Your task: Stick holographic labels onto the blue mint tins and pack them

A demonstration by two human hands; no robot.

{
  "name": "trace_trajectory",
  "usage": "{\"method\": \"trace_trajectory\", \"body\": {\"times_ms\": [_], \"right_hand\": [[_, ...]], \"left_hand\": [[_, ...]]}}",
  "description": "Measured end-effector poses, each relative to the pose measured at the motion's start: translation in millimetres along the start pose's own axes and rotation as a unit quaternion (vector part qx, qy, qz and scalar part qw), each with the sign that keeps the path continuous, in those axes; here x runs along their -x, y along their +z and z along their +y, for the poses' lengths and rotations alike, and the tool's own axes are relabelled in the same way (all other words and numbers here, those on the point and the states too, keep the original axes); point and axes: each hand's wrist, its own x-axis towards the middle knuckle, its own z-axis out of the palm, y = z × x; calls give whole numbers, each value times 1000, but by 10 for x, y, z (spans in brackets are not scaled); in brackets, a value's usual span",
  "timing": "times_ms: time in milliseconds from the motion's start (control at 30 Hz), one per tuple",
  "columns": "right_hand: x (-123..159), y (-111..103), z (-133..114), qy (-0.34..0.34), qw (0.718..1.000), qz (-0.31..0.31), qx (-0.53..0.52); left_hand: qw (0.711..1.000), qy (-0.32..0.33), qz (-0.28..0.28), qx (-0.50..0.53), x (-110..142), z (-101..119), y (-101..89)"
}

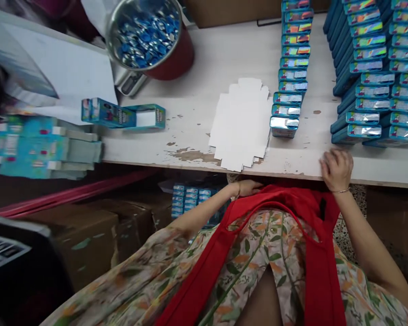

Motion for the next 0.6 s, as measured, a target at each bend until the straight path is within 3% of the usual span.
{"method": "trace_trajectory", "body": {"times_ms": [67,100,200,267,367,500,600], "right_hand": [[-46,42,-300,-48,998,10,-37],[-87,81,-490,-82,994,7,-70],[-271,239,-1109,-176,970,-50,-160],[-405,335,-1448,-218,955,-92,-180],[-544,445,-1697,-258,942,-126,-173],[-563,575,-1653,-294,933,-141,-153],[-525,649,-1577,-300,931,-146,-145]], "left_hand": [[1000,12,6,-12,222,-4,-170],[999,19,42,-17,347,-22,-275],[961,-15,267,-72,608,-143,-560],[926,-57,340,-153,625,-270,-633],[917,-80,318,-226,483,-464,-522],[898,-88,358,-239,311,-506,-232],[909,-53,354,-215,391,-497,-297]]}}
